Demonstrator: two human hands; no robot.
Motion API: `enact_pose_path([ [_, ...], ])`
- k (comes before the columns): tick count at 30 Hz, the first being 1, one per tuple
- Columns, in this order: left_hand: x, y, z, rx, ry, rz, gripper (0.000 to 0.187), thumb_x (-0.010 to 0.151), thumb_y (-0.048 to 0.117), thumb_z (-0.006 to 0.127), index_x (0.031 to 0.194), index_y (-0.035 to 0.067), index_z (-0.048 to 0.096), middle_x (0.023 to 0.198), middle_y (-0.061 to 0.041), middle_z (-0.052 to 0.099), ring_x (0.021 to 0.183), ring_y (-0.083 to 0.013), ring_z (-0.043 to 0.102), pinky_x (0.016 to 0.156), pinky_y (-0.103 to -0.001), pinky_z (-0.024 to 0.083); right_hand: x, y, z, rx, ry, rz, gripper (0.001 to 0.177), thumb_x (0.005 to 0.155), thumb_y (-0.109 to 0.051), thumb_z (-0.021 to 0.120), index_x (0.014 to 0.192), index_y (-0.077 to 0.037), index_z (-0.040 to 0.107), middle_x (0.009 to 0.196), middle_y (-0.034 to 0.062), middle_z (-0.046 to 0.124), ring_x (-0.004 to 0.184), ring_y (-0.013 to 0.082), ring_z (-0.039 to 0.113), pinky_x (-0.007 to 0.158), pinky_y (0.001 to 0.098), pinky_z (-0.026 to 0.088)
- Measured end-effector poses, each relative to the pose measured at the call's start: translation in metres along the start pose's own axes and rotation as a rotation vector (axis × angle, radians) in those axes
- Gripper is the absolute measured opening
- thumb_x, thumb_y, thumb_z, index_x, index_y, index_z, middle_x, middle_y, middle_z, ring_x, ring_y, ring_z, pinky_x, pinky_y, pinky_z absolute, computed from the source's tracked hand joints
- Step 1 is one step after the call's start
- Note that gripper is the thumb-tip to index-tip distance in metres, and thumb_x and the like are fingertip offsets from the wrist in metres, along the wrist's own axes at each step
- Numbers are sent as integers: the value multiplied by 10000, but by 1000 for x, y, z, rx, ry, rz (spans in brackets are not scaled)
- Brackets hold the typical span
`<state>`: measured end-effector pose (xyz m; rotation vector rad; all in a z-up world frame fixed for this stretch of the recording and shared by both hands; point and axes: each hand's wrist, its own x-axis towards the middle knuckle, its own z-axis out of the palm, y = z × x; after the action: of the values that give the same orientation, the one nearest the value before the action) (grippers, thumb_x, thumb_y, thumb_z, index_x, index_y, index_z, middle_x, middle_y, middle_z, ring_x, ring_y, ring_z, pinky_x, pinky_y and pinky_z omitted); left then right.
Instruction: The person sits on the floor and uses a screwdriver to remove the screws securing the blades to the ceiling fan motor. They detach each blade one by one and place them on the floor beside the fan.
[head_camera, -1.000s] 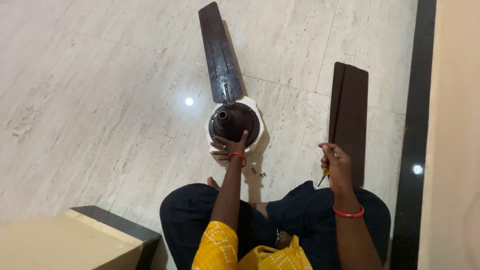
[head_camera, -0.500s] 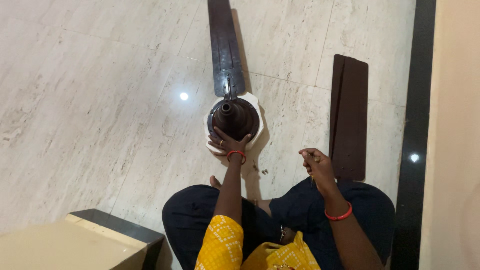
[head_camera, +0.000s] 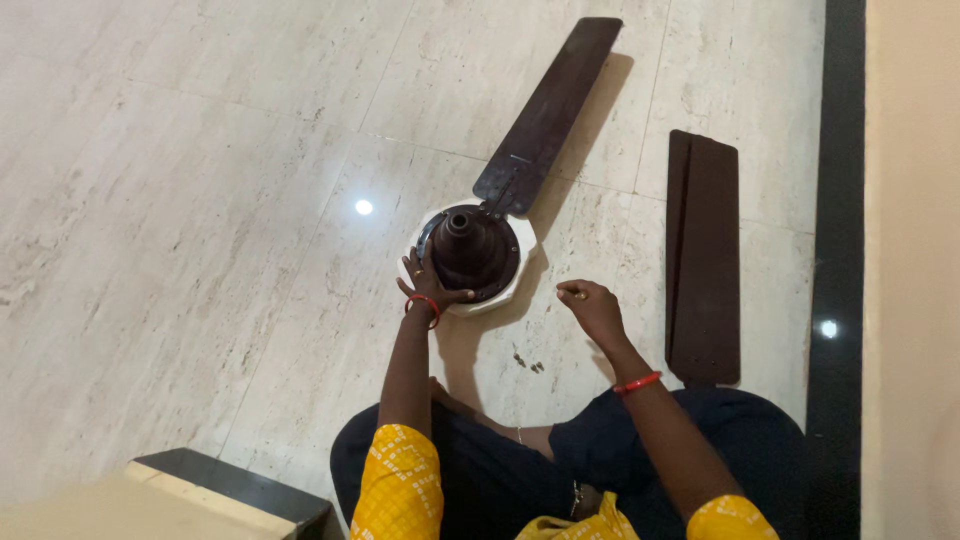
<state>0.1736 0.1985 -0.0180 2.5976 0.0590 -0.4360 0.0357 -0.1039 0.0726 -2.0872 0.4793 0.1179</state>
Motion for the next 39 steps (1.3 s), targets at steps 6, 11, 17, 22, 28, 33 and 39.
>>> enact_pose_path([
  [6, 9, -15, 14, -35, 55, 32, 1637, 364, 662, 977, 1633, 355, -10, 1733, -139, -52, 1588, -391, -124, 1191, -711, -19, 95, -47, 47, -230, 144, -117, 542, 868, -472, 760, 1289, -139, 686, 1199, 162, 716, 1065, 324, 687, 869, 438, 543],
  [11, 11, -14, 16, -46, 45, -5, 1642, 338, 647, 967, 1642, 367, 11, 1743, -112, -30, 1596, -370, -114, 1198, -693, -15, 125, -88, 59, 3, -129, 45, 735, 865, -469, 723, 1489, -152, 496, 1178, 282, 709, 1098, 395, 701, 930, 462, 553],
  [17, 9, -18, 22, -52, 55, 41, 1616, 388, 659, 967, 1646, 340, 3, 1737, -121, -34, 1590, -374, -117, 1202, -686, -39, 123, -95, 47, -142, -150, -106, 667, 975, -482, 629, 1499, -108, 458, 1294, 306, 649, 1223, 458, 616, 984, 493, 501],
  [22, 6, -12, 13, 20, 24, 63, 1610, 390, 672, 970, 1627, 322, 0, 1732, -119, -48, 1588, -364, -112, 1216, -656, -37, 108, -88, 43, -110, -114, -112, 659, 992, -488, 614, 1488, -85, 453, 1228, 327, 659, 1169, 470, 632, 962, 498, 502],
  [28, -8, 1, 14, 47, -71, 122, 1605, 395, 626, 970, 1657, 352, 18, 1744, -106, -30, 1609, -320, -72, 1242, -647, -13, 74, -48, 32, -60, -20, -115, 608, 980, -481, 613, 1412, -66, 505, 1015, 276, 695, 945, 452, 677, 860, 521, 509],
  [33, -32, 20, 15, 61, -95, 16, 1618, 434, 623, 966, 1655, 292, -41, 1748, -62, -59, 1602, -303, -82, 1210, -691, 40, 35, -16, 24, -80, 50, 10, 655, 973, -526, 606, 1448, -109, 431, 986, 270, 685, 941, 458, 664, 851, 534, 495],
  [39, -56, 27, 32, 31, -95, -6, 1263, 733, 579, 845, 1656, 243, 50, 1751, 29, 35, 1617, -216, 55, 1214, -721, 39, -11, 15, 30, -30, 129, 118, 734, 957, -577, 606, 1473, -103, 389, 1101, 268, 696, 1040, 451, 662, 931, 521, 493],
])
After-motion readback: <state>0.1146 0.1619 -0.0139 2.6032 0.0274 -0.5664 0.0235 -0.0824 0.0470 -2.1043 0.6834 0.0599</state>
